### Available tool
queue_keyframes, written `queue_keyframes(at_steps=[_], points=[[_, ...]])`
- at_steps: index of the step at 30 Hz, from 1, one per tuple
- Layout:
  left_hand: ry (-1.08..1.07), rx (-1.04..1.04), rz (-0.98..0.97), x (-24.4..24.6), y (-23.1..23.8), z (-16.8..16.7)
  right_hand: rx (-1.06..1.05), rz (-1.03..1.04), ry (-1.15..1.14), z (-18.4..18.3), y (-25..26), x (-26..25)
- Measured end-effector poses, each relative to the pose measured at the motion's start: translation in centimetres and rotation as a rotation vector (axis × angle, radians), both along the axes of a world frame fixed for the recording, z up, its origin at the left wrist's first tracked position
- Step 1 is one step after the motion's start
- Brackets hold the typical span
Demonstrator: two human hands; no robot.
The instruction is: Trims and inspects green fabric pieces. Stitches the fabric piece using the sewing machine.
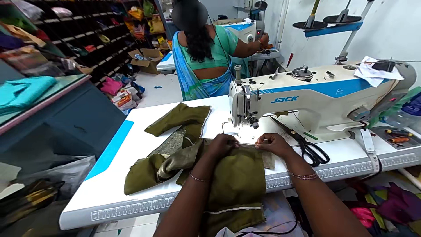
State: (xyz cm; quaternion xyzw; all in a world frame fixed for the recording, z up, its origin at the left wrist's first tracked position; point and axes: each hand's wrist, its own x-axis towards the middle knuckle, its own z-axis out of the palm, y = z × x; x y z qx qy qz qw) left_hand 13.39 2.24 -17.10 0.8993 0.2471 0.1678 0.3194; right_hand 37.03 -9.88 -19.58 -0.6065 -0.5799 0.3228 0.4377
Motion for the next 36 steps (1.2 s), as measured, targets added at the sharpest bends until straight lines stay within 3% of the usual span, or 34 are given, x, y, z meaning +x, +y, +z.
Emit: queue_keyframes(at_steps=[12, 32, 36], points=[[-0.002, 0.058, 0.014, -0.6, 0.2, 2.2, 0.088, 0.037, 0.161, -0.3, 0.1, 0.0], [-0.049, 0.071, 0.009, -1.3, 0.0, 3.1, 0.200, 0.009, 0.207, -0.4, -0.2, -0.1], [-0.025, 0.048, 0.082, -1.6, -3.0, 5.3, 0.126, -0.030, 0.323, 0.3, -0.4, -0.7]])
